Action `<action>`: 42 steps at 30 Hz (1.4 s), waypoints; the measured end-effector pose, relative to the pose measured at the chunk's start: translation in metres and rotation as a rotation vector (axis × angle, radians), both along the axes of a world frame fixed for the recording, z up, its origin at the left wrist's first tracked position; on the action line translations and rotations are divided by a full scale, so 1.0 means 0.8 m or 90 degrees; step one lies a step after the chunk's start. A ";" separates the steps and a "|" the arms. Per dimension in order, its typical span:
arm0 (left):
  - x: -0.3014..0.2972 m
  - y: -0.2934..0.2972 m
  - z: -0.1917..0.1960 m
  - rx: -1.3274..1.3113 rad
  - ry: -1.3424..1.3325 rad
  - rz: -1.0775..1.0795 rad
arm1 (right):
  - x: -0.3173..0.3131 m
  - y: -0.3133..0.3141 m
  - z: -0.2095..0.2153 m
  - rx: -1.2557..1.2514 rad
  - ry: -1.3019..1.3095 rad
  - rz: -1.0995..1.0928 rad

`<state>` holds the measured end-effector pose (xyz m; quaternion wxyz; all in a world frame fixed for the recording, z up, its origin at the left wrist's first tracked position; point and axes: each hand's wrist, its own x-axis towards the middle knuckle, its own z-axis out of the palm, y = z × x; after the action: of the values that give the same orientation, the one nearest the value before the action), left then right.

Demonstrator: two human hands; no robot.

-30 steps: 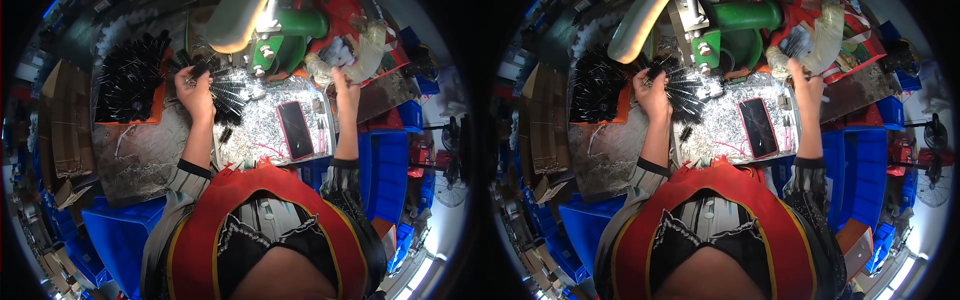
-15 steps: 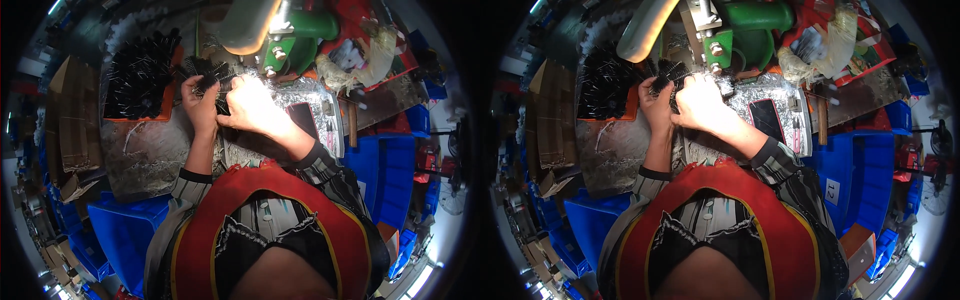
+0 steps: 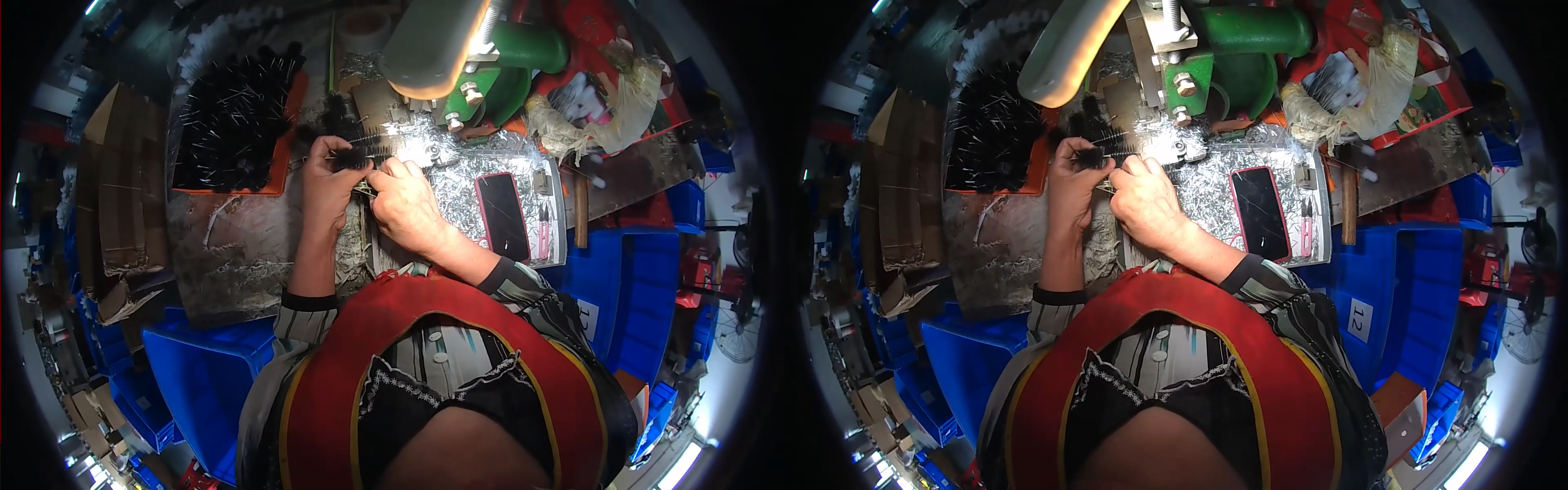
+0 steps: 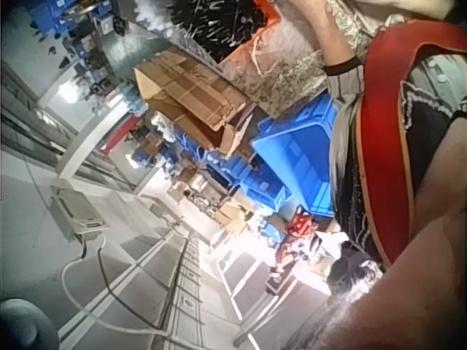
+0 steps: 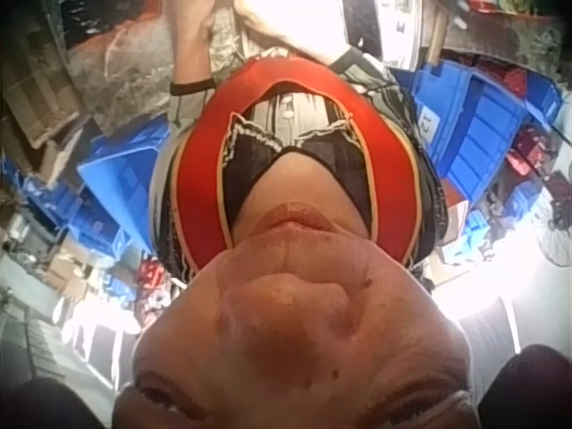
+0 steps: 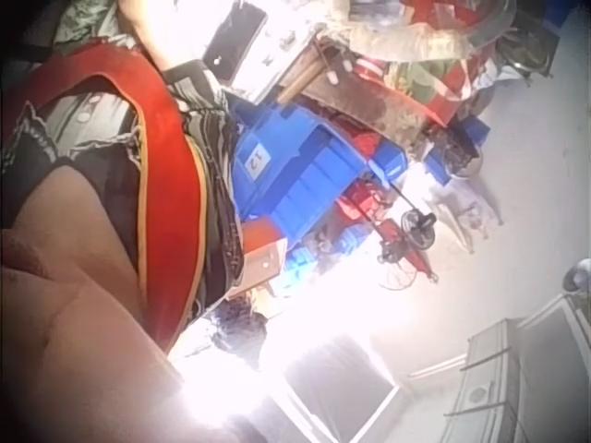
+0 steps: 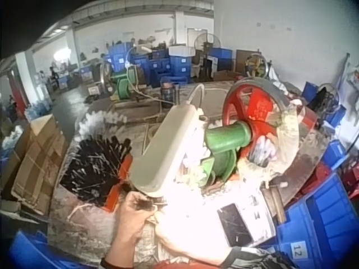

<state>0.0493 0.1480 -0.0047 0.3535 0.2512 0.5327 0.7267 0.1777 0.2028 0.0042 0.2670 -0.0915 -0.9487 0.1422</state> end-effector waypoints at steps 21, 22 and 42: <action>-0.049 -0.126 0.084 0.145 0.273 0.270 | 0.000 -0.026 -0.015 0.045 -0.154 -0.038; -0.052 -0.157 0.092 0.064 0.382 0.377 | -0.001 -0.025 -0.018 0.050 -0.134 -0.040; -0.060 -0.289 0.066 -0.323 0.430 0.372 | -0.004 -0.027 -0.025 0.062 -0.149 0.006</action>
<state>0.0009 -0.0834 0.0481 -0.0065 0.2192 0.8248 0.5212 0.1748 0.1811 -0.0158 0.1576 -0.0901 -0.9797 0.0857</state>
